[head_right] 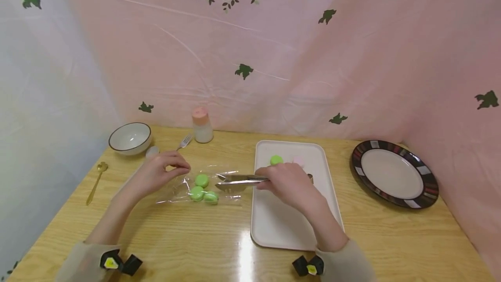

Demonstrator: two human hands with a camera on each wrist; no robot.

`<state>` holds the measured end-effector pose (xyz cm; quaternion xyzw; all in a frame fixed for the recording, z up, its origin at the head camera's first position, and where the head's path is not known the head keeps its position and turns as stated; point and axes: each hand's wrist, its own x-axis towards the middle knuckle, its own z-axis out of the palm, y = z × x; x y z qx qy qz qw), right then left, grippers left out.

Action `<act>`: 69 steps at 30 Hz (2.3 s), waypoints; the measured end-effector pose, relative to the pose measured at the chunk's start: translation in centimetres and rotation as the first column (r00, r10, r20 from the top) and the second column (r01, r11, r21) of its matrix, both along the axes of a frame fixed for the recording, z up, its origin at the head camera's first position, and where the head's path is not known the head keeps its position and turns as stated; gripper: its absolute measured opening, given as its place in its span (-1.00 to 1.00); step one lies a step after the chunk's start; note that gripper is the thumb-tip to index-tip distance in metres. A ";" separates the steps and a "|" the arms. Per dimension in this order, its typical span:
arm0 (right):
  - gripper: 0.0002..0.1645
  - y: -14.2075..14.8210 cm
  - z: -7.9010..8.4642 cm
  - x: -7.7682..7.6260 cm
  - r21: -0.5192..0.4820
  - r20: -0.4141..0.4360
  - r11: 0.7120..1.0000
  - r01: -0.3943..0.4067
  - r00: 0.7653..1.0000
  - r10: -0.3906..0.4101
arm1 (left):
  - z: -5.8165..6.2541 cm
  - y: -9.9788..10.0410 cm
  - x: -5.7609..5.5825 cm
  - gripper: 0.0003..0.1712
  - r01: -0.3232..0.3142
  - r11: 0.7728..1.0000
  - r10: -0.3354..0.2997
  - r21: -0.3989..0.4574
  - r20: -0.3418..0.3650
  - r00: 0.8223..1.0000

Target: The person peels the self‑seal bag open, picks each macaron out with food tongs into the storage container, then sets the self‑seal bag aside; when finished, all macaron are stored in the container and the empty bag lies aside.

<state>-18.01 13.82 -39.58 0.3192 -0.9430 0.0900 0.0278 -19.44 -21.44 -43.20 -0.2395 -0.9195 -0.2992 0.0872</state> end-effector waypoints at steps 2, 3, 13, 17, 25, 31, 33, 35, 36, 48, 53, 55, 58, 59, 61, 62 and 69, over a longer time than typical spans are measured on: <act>-0.77 -0.1 0.1 0.0 -0.013 0.014 1.000 -0.012 1.000 0.012 | 0.0 0.0 0.0 -0.96 0.003 1.000 -0.003 0.002 -0.001 1.000; -0.76 -0.2 0.1 0.0 -0.018 0.022 1.000 -0.018 1.000 0.019 | 0.1 0.1 0.0 -0.95 0.003 1.000 -0.003 0.002 0.000 1.000; -0.69 0.3 0.3 0.0 -0.056 0.108 0.997 -0.048 0.993 0.054 | 0.4 0.1 0.1 -0.95 0.017 1.000 -0.017 -0.003 0.000 1.000; -0.68 0.2 0.2 0.0 -0.079 0.117 0.994 -0.079 0.989 0.088 | 0.3 0.0 0.0 -0.95 0.034 0.999 -0.034 0.009 -0.016 0.999; -0.73 -0.6 0.2 0.1 -0.071 0.103 0.992 -0.101 0.989 0.108 | 0.3 0.0 0.2 -0.96 0.042 0.999 -0.042 0.022 -0.029 0.999; -0.74 -0.7 0.2 0.3 -0.060 0.080 0.994 -0.092 0.992 0.096 | 0.2 0.0 0.2 -0.96 0.038 0.999 -0.038 0.026 -0.025 0.999; -0.75 -0.7 0.2 0.3 -0.056 0.072 0.994 -0.090 0.993 0.094 | 0.2 0.1 0.2 -0.95 0.036 0.999 -0.035 0.026 -0.024 0.999; -0.77 -0.7 0.1 0.4 -0.053 0.060 0.995 -0.088 0.994 0.092 | 0.2 0.1 0.2 -0.96 0.035 0.999 -0.035 0.025 -0.025 0.999; -0.76 -0.7 0.1 0.4 -0.053 0.056 0.995 -0.088 0.994 0.091 | 0.2 0.1 0.2 -0.96 0.035 0.999 -0.034 0.024 -0.024 0.999; -0.73 -0.9 -0.1 0.5 -0.031 0.025 0.996 -0.081 0.996 0.082 | 0.2 0.2 0.1 -0.96 0.038 0.999 -0.038 0.026 -0.015 0.999; -0.71 -1.0 -0.1 0.5 -0.017 0.004 0.996 -0.082 0.997 0.082 | 0.2 0.3 0.1 -0.96 0.038 0.999 -0.038 0.022 -0.015 0.999; -0.72 -1.1 -0.2 0.6 -0.009 -0.008 0.996 -0.084 0.996 0.084 | 0.1 0.3 0.1 -0.96 0.041 0.999 -0.040 0.021 -0.015 0.999; -0.73 -1.2 -0.3 0.7 0.002 -0.023 0.997 -0.083 0.996 0.083 | 0.1 0.3 0.1 -0.96 0.042 0.999 -0.042 0.019 -0.015 0.999; -0.74 -1.2 -0.3 0.7 0.006 -0.028 0.997 -0.082 0.996 0.082 | 0.1 0.3 0.1 -0.95 0.041 0.999 -0.041 0.018 -0.014 0.999; -0.75 -1.4 -0.3 0.8 0.012 -0.033 0.997 -0.079 0.996 0.079 | 0.2 0.3 0.1 -0.96 0.038 0.999 -0.037 0.012 -0.014 0.999; -0.76 -1.4 -0.4 0.8 0.017 -0.034 0.997 -0.076 0.996 0.077 | 0.2 0.3 0.1 -0.96 0.036 0.999 -0.036 0.011 -0.015 0.999; -0.83 -1.6 -0.7 0.8 0.043 -0.046 0.997 -0.069 0.996 0.071 | 0.2 0.2 0.1 -0.96 0.040 0.999 -0.040 0.014 -0.016 0.999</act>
